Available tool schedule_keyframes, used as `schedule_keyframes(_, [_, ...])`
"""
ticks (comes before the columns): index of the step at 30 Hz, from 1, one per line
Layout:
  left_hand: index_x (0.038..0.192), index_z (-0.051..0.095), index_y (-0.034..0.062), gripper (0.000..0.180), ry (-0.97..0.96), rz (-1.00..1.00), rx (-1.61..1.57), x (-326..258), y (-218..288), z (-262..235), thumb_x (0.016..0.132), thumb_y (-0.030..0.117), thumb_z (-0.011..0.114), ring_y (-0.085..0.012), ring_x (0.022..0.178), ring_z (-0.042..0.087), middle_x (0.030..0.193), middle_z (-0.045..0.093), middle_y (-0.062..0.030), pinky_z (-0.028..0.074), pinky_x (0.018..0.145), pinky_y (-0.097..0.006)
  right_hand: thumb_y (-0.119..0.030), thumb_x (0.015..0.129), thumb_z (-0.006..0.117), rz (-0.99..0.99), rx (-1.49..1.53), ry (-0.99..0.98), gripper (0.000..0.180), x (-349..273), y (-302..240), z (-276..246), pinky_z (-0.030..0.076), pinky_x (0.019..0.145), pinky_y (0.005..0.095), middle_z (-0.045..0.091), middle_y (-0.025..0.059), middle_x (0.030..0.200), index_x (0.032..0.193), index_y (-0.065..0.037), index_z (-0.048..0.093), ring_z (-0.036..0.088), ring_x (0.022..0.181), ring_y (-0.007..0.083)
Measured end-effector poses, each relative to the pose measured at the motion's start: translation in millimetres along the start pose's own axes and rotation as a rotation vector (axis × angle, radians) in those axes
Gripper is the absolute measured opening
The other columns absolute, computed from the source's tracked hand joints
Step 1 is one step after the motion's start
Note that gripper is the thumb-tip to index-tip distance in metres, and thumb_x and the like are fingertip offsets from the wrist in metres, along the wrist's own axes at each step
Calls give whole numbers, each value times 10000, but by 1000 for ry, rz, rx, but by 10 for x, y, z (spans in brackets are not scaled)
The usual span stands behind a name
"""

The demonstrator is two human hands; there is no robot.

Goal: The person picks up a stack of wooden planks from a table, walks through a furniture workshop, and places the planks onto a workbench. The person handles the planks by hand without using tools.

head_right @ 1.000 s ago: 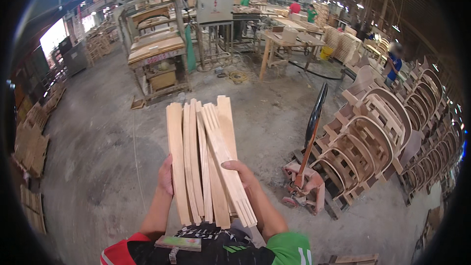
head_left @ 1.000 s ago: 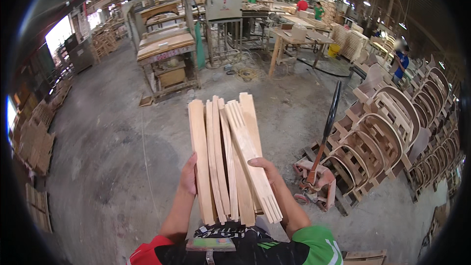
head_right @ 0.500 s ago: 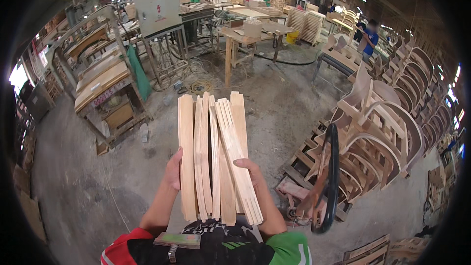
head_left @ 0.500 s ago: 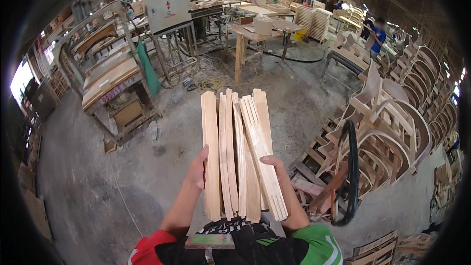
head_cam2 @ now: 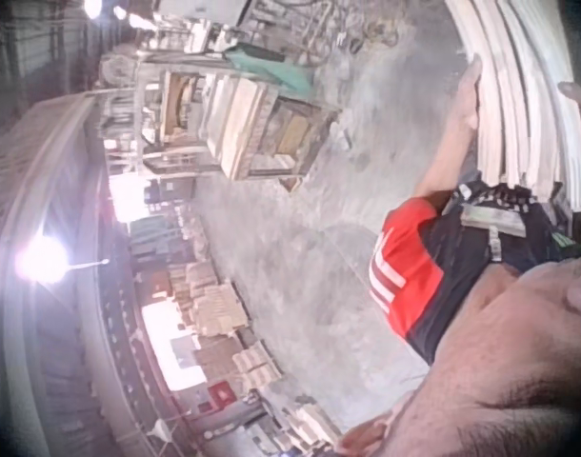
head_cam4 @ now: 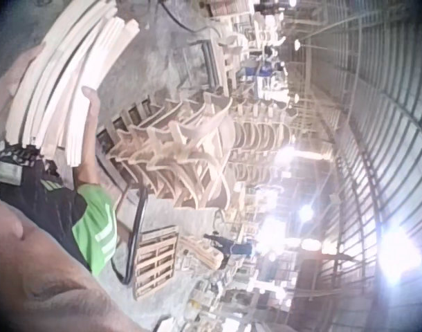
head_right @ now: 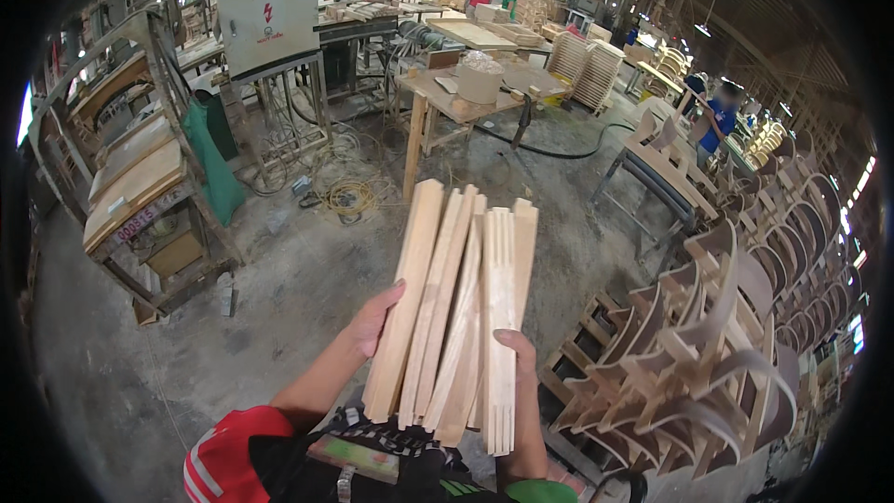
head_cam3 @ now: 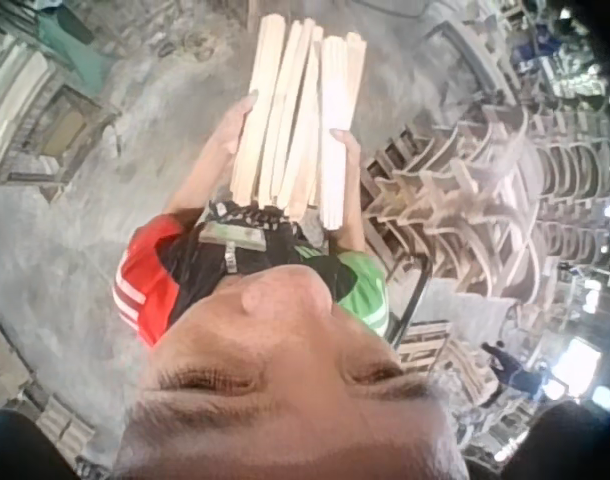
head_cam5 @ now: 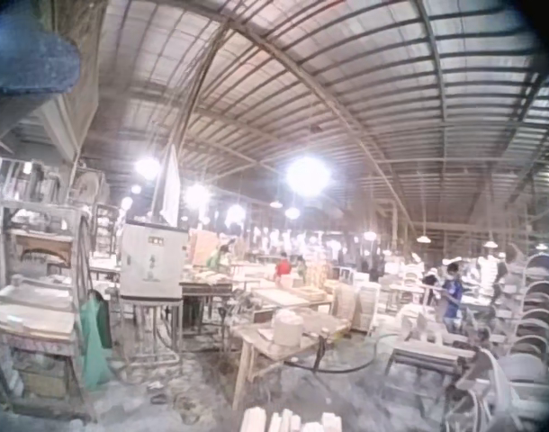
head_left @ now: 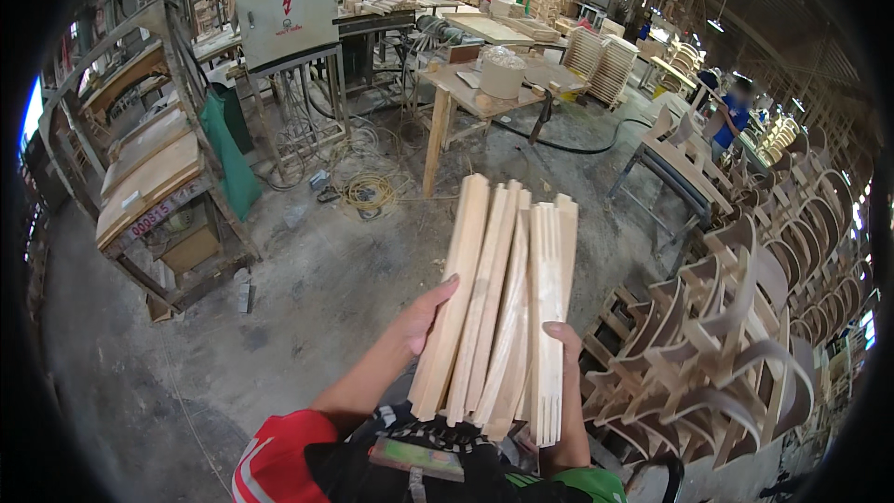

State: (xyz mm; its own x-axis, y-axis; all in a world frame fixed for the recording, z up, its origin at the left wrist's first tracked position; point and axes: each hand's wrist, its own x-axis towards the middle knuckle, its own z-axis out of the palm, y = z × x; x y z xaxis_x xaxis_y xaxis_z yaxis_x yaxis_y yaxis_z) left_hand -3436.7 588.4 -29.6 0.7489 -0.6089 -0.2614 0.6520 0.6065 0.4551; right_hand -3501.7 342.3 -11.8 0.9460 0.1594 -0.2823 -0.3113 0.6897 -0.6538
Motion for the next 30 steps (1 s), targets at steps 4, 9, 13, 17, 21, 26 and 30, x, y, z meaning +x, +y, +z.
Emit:
schedule_keyframes(4, [1328,497,-33,633,-179,-147,56,1340,518,301,922,433,631,-249,1043,658,1180,642,-200,538,925,-373,-297,732,608,-207,-150,172,616,830,-669,-504,560,756,394,685,207,1002,1210,90,583,676,851,316])
schedule_keyframes(9, [1356,476,-39,662,-277,-307,168,2794,946,837,923,440,624,-257,1090,644,1279,591,-221,521,962,-387,-329,705,606,-427,-52,276,746,1546,-1465,-570,528,883,416,625,243,1156,1309,93,492,645,1008,359])
schedule_keyframes(13, [1370,466,-32,673,-382,-419,142,4007,1056,1033,932,460,606,-248,1104,636,1292,582,-214,521,958,-377,-385,716,607,-505,22,355,811,2171,-2098,-232,484,924,441,561,218,1255,1394,15,411,585,1093,347])
schedule_keyframes(17, [1376,471,-9,684,-425,-479,175,5355,1054,1219,930,495,595,-231,1089,637,1293,587,-191,523,943,-367,-407,725,602,-491,36,391,829,2906,-2801,-953,467,931,458,540,216,1274,1413,-2,382,562,1108,355])
schedule_keyframes(21, [1375,477,-1,680,-356,-451,260,6622,1169,1631,927,496,600,-220,1080,637,1286,593,-178,525,933,-365,-417,726,598,-466,13,343,853,3748,-3801,-1753,451,947,472,512,219,1303,1434,-13,348,540,1128,372])
schedule_keyframes(26, [1376,477,2,671,-338,-404,143,7973,1408,2100,923,479,612,-219,1076,639,1281,597,-173,522,939,-357,-430,728,592,-398,-44,285,884,4709,-5016,-2242,431,966,490,477,222,1338,1461,-28,305,513,1152,393])
schedule_keyframes(30, [1379,473,5,665,-344,-343,109,8962,1646,2402,920,460,624,-208,1073,637,1286,593,-171,523,932,-338,-447,766,576,-405,-24,289,806,5441,-5819,-2474,454,944,469,506,211,1309,1414,-12,374,538,1120,355])
